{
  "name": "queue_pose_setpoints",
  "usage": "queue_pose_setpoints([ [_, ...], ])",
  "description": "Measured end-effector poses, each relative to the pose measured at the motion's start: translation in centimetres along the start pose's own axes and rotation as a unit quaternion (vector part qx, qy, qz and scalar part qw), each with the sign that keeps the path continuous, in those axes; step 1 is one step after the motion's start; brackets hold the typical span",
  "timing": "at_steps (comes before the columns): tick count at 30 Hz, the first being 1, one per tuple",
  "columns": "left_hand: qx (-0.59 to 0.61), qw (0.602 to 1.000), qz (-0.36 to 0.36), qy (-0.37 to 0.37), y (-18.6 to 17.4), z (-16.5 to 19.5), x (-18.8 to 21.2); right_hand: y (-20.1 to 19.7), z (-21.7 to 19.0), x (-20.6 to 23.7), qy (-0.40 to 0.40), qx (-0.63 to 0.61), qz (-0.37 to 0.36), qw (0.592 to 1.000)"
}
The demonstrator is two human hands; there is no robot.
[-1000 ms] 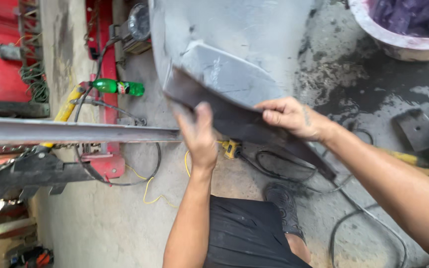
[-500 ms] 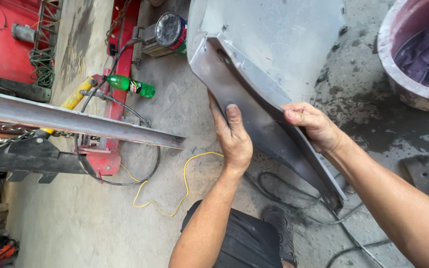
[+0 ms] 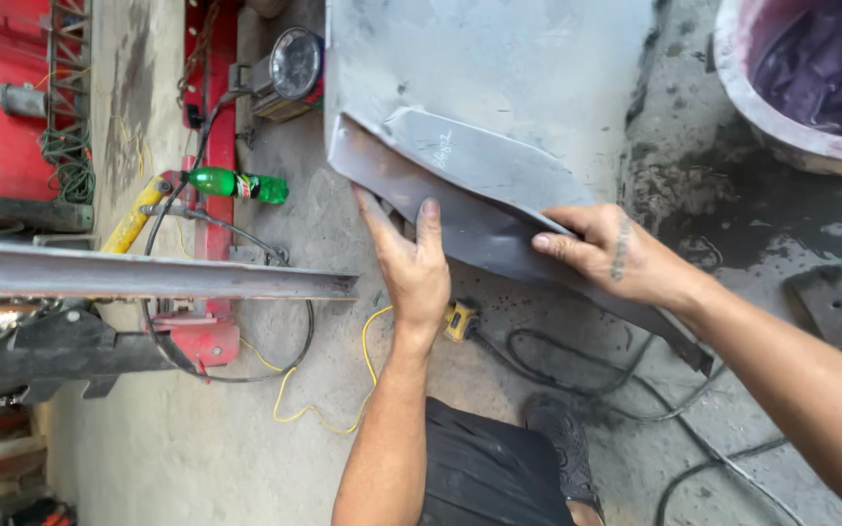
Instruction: The person uses a heat gun to warm a silver metal panel, then wipes it with a cloth. They use a metal block and hammer to shape the edge of the panel, repeatedly heating and hammering to adjust its curvature.
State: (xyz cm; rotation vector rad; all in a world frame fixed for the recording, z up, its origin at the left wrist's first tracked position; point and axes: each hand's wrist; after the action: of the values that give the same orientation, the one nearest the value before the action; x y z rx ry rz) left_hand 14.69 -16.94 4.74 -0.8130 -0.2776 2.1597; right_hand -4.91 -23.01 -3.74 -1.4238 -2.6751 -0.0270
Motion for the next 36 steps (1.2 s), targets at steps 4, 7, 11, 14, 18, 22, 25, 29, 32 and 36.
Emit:
queue_pose_setpoints([
  [4,-0.188,0.952,0.059,0.235,-0.4,3.6,0.3,-2.7,-0.6,-1.1,0.000,0.021,-0.048,0.999],
  [7,-0.338,0.860,-0.115,0.366,-0.7,4.9,0.3,-3.1,0.2,-1.8,-0.025,0.122,-0.110,0.986],
  [11,-0.350,0.799,-0.430,0.230,0.4,1.1,0.2,-1.5,4.0,-1.4,-0.203,0.266,-0.141,0.932],
  [14,-0.312,0.799,-0.483,0.177,0.6,-3.7,2.5,0.4,7.6,-1.5,-0.233,0.335,-0.177,0.895],
  [18,-0.315,0.822,-0.466,0.085,-0.5,-9.2,6.3,3.4,9.7,-3.4,-0.341,0.412,-0.178,0.826],
  [22,-0.292,0.846,-0.445,0.014,0.4,-13.5,7.8,3.8,8.1,-4.0,-0.343,0.639,-0.167,0.668],
  [25,-0.212,0.859,-0.465,-0.031,1.6,-15.2,8.6,1.5,7.9,-1.0,-0.459,0.500,0.180,0.711],
  [29,-0.162,0.824,-0.514,-0.175,2.9,-16.0,9.3,1.1,10.8,4.6,-0.307,0.298,0.375,0.822],
  [32,-0.165,0.841,-0.509,-0.080,4.6,-16.3,9.7,3.6,14.2,5.7,-0.252,0.201,0.449,0.834],
  [36,-0.086,0.865,-0.457,-0.190,7.9,-17.0,9.0,5.8,17.7,4.8,-0.013,-0.039,0.477,0.878],
])
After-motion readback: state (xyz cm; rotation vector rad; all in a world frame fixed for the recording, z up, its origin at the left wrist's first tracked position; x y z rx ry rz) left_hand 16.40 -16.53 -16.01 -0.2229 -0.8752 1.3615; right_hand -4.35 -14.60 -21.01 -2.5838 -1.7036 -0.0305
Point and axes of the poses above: each hand's wrist, its own x-axis away from the middle knuckle, its own y-axis out of the palm, z = x × y, and after that the axes turned 9 degrees about z, right-handed
